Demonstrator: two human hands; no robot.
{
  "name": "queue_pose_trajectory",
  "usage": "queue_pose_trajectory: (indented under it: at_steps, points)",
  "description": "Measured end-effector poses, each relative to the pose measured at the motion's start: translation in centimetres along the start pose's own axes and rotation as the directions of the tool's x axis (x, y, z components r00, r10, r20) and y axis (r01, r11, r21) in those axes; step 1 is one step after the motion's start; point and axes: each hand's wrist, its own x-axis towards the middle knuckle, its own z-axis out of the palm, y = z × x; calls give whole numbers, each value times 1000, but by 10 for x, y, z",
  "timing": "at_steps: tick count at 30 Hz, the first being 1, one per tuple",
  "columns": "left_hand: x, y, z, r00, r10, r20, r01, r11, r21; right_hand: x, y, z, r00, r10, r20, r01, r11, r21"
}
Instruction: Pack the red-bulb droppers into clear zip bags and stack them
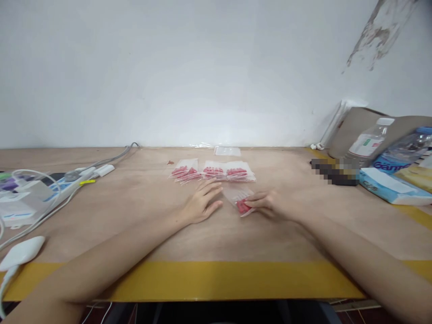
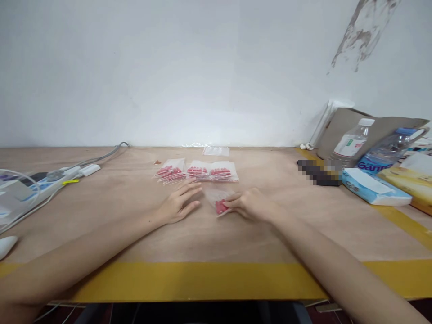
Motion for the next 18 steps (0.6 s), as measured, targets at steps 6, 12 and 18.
queue_pose_trajectory:
  at_steps: [6, 12, 18]
  points:
    - [30, -19, 36, 993, -78, -85, 93, 979, 184, -67, 60, -55, 937, 316, 150, -320, 947, 1]
    - [56, -27, 57, 988, -134, -71, 149, 942, 301, -69, 100, -20, 866, 464, -188, -492, 858, -148]
    - [58, -30, 61, 995, -63, -78, 82, 960, 268, -23, 91, 0, 872, 448, -200, -481, 859, -174]
